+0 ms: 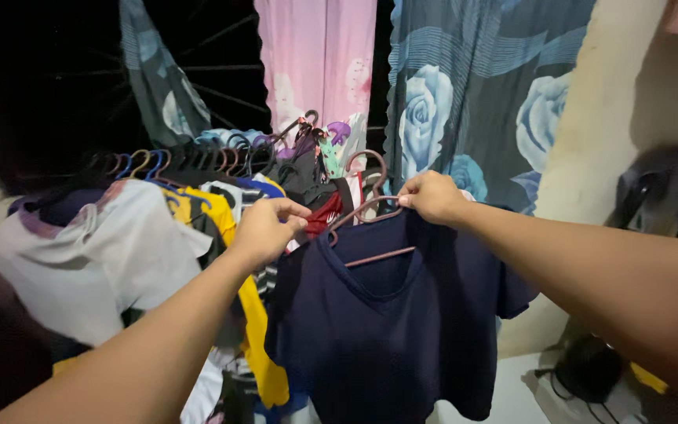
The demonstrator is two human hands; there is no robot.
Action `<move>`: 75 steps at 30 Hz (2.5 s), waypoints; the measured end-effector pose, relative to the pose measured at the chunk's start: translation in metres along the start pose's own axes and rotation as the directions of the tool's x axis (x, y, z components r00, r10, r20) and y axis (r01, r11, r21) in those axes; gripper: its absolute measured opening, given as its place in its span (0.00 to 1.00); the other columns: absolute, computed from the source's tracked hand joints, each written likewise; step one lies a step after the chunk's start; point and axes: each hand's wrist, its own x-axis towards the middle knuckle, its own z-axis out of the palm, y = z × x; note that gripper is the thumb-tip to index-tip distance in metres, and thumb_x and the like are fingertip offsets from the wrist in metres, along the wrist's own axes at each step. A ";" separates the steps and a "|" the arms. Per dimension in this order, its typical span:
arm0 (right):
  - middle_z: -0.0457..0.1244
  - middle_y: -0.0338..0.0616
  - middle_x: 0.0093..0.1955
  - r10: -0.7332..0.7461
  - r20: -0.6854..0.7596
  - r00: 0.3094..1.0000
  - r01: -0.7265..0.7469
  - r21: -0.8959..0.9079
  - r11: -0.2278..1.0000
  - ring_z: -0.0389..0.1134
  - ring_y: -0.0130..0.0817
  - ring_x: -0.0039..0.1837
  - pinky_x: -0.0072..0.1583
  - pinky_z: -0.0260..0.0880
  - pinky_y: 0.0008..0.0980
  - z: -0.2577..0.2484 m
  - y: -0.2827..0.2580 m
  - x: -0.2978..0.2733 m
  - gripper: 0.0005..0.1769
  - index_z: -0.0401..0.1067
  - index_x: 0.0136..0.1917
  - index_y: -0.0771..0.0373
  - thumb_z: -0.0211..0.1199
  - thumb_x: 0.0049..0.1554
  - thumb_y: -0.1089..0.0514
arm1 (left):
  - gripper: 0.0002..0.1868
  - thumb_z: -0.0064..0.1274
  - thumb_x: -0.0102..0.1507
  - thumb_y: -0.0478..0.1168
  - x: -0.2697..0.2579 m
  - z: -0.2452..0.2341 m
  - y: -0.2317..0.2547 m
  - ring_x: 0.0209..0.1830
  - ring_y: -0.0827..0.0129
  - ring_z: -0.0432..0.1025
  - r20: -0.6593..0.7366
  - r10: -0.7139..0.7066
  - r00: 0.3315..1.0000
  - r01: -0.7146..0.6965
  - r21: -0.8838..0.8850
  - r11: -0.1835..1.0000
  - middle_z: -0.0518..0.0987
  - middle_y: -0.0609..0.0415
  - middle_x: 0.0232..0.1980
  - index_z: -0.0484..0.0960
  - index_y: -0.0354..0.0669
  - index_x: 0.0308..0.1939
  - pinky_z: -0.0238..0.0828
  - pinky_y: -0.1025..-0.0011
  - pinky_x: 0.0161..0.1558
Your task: The person hangs several pieces of clothing onto a clothes rack. They pick up a white top, a pink patterned top, a dark blue top, and a yellow t-shirt, placing each onto a hanger and arranging them on the rack.
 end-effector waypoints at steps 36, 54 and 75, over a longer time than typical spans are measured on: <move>0.68 0.59 0.54 -0.199 0.428 0.882 0.366 -0.354 0.861 0.70 0.59 0.56 0.58 0.71 0.51 0.215 0.181 0.270 0.21 0.80 0.49 0.61 0.60 0.57 0.43 | 0.12 0.58 0.58 0.36 0.218 0.141 -0.130 0.31 0.73 0.79 0.170 -0.282 0.944 0.301 -0.097 0.949 0.88 0.52 0.35 0.88 0.39 0.45 0.76 0.73 0.40; 0.61 0.45 0.64 -0.419 -0.184 0.889 0.413 -0.070 0.908 0.62 0.43 0.68 0.69 0.55 0.53 0.135 0.073 0.127 0.28 0.62 0.68 0.59 0.61 0.56 0.51 | 0.13 0.58 0.61 0.40 0.151 0.118 -0.130 0.41 0.56 0.84 0.299 -0.462 0.835 0.402 0.241 0.883 0.87 0.48 0.42 0.86 0.48 0.50 0.80 0.65 0.49; 0.53 0.45 0.76 -0.843 -0.065 0.534 0.841 0.137 0.523 0.48 0.40 0.81 0.73 0.43 0.51 0.263 -0.191 0.100 0.35 0.55 0.74 0.58 0.58 0.55 0.61 | 0.13 0.61 0.55 0.47 -0.042 -0.049 -0.238 0.65 0.53 0.62 0.083 -0.612 0.786 0.396 0.693 0.602 0.76 0.55 0.58 0.89 0.59 0.43 0.56 0.58 0.64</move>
